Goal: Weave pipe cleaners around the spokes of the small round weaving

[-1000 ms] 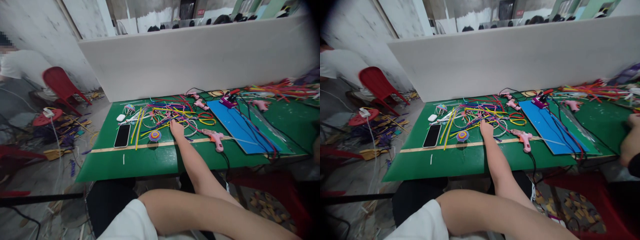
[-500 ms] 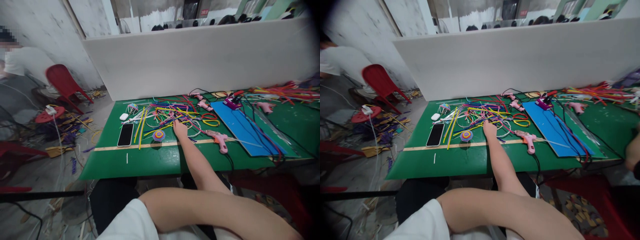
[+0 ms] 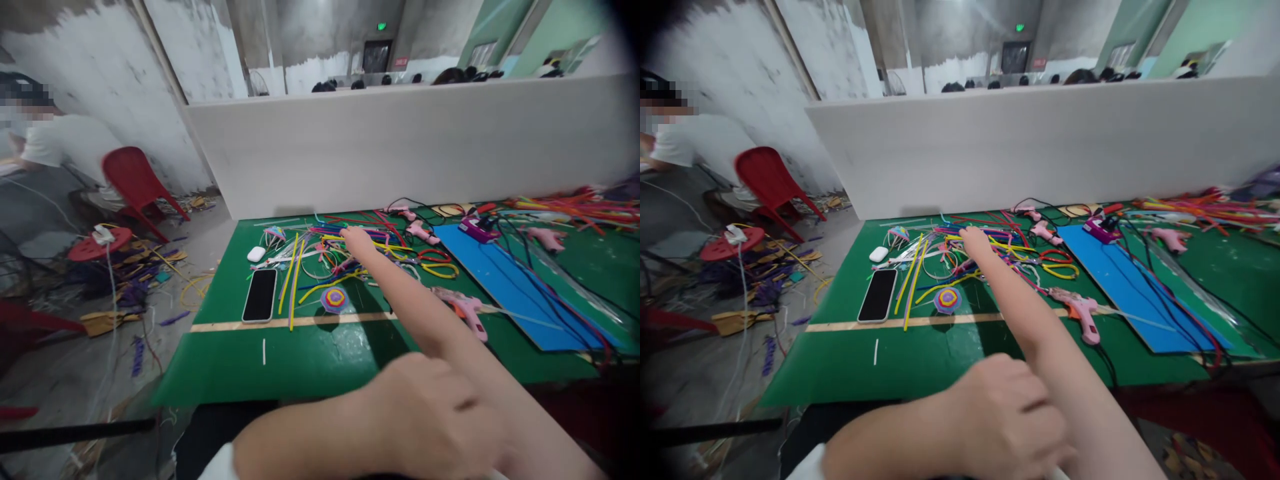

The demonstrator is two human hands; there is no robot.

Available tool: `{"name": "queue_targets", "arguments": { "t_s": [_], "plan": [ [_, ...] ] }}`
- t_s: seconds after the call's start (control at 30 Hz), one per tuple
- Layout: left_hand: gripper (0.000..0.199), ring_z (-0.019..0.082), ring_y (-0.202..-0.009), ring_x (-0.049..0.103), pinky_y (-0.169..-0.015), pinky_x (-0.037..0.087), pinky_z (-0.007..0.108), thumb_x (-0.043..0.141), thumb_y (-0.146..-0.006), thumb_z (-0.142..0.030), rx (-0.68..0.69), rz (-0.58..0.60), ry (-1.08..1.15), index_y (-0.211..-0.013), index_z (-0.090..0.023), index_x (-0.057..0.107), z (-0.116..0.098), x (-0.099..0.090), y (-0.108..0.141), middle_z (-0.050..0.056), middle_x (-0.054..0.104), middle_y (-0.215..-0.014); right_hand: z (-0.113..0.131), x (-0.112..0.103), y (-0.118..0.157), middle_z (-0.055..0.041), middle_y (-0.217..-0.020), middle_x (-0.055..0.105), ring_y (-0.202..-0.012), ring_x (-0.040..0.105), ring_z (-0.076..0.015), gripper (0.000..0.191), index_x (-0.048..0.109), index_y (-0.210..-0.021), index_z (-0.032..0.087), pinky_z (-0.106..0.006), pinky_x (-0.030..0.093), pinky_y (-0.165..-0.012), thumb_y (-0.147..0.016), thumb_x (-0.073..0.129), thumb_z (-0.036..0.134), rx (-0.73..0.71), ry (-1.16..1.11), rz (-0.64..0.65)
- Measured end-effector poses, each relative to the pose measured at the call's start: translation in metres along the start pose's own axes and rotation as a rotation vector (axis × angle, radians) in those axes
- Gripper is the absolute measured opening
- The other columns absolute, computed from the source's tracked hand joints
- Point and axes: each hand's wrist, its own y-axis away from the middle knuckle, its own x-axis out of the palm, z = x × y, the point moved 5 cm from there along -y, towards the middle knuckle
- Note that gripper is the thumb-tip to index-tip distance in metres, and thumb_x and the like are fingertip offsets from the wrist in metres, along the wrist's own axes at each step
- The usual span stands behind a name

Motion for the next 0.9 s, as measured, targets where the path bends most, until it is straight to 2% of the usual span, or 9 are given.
{"name": "queue_targets", "arguments": {
  "t_s": [0.07, 0.17, 0.23, 0.3, 0.4, 0.5, 0.63, 0.8, 0.9],
  "plan": [
    [0.033, 0.015, -0.067, 0.053, -0.059, 0.044, 0.031, 0.035, -0.09, -0.035, -0.091, -0.08, -0.014, -0.073, -0.018, 0.057, 0.045, -0.008, 0.033, 0.006, 0.057, -0.07, -0.006, 0.012, -0.018, -0.0091, -0.11, 0.058, -0.099, 0.056, -0.0186, 0.024, 0.056, -0.11, 0.015, -0.035, 0.047, -0.084, -0.089, 0.047, 0.026, -0.016, 0.025, 0.066],
    [0.018, 0.016, -0.081, 0.057, -0.073, 0.047, 0.033, 0.043, -0.088, -0.023, -0.363, -0.22, -0.043, -0.089, -0.017, 0.059, 0.114, -0.021, 0.089, 0.006, 0.062, -0.084, -0.013, 0.035, -0.035, -0.0084, -0.116, 0.055, -0.098, 0.057, -0.0186, 0.033, 0.052, -0.115, 0.016, -0.04, 0.05, -0.082, -0.087, 0.051, 0.033, -0.007, 0.064, 0.143],
    [0.013, 0.016, -0.084, 0.057, -0.078, 0.047, 0.034, 0.047, -0.086, -0.021, -0.51, -0.316, -0.059, -0.09, -0.018, 0.059, 0.147, -0.026, 0.12, 0.005, 0.064, -0.087, -0.014, 0.048, -0.041, -0.0085, -0.115, 0.055, -0.098, 0.057, -0.0188, 0.033, 0.052, -0.115, 0.015, -0.04, 0.05, -0.082, -0.087, 0.051, 0.032, 0.009, 0.091, 0.171],
    [0.013, 0.017, -0.085, 0.057, -0.079, 0.047, 0.035, 0.047, -0.086, -0.019, -0.566, -0.354, -0.072, -0.089, -0.019, 0.059, 0.165, -0.026, 0.139, 0.004, 0.064, -0.086, -0.013, 0.056, -0.044, -0.0086, -0.115, 0.055, -0.098, 0.057, -0.0189, 0.033, 0.052, -0.115, 0.015, -0.04, 0.05, -0.082, -0.087, 0.051, 0.032, 0.028, 0.117, 0.178],
    [0.013, 0.017, -0.085, 0.057, -0.081, 0.047, 0.036, 0.047, -0.087, -0.02, -0.6, -0.385, -0.067, -0.089, -0.019, 0.06, 0.175, -0.023, 0.149, 0.003, 0.065, -0.087, -0.01, 0.06, -0.044, -0.0086, -0.115, 0.055, -0.098, 0.057, -0.0188, 0.034, 0.051, -0.116, 0.015, -0.04, 0.05, -0.082, -0.087, 0.052, 0.033, 0.044, 0.14, 0.154],
    [0.013, 0.017, -0.085, 0.058, -0.08, 0.047, 0.036, 0.047, -0.087, -0.02, -0.602, -0.373, -0.053, -0.088, -0.018, 0.06, 0.176, -0.015, 0.147, 0.003, 0.065, -0.086, -0.012, 0.053, -0.04, -0.0111, -0.112, 0.056, -0.097, 0.058, -0.0202, 0.03, 0.054, -0.112, 0.012, -0.039, 0.049, -0.081, -0.087, 0.052, 0.029, 0.051, 0.142, 0.11],
    [0.014, 0.017, -0.087, 0.058, -0.081, 0.046, 0.036, 0.047, -0.087, -0.019, -0.602, -0.322, -0.023, -0.09, -0.018, 0.06, 0.176, -0.002, 0.142, 0.004, 0.065, -0.088, -0.021, 0.026, -0.03, -0.0183, -0.102, 0.06, -0.097, 0.058, -0.0252, 0.024, 0.057, -0.105, 0.008, -0.034, 0.045, -0.075, -0.086, 0.043, 0.011, 0.063, 0.131, -0.003],
    [0.017, 0.019, -0.092, 0.057, -0.083, 0.047, 0.037, 0.046, -0.087, -0.019, -0.563, -0.269, 0.018, -0.096, -0.018, 0.061, 0.172, 0.016, 0.134, 0.006, 0.064, -0.097, -0.028, -0.01, -0.014, -0.017, -0.103, 0.06, -0.098, 0.056, -0.0262, 0.024, 0.056, -0.101, 0.01, -0.03, 0.041, -0.071, -0.087, 0.038, 0.016, 0.106, 0.126, -0.146],
    [0.021, 0.021, -0.1, 0.056, -0.087, 0.047, 0.04, 0.046, -0.086, -0.019, -0.549, -0.284, -0.014, -0.102, -0.018, 0.06, 0.169, 0.024, 0.131, 0.008, 0.061, -0.104, -0.035, -0.029, -0.006, -0.0134, -0.097, 0.063, -0.092, 0.059, -0.0248, 0.024, 0.056, -0.099, 0.012, -0.028, 0.04, -0.067, -0.088, 0.037, 0.02, 0.171, 0.077, -0.276]
  ]
}}
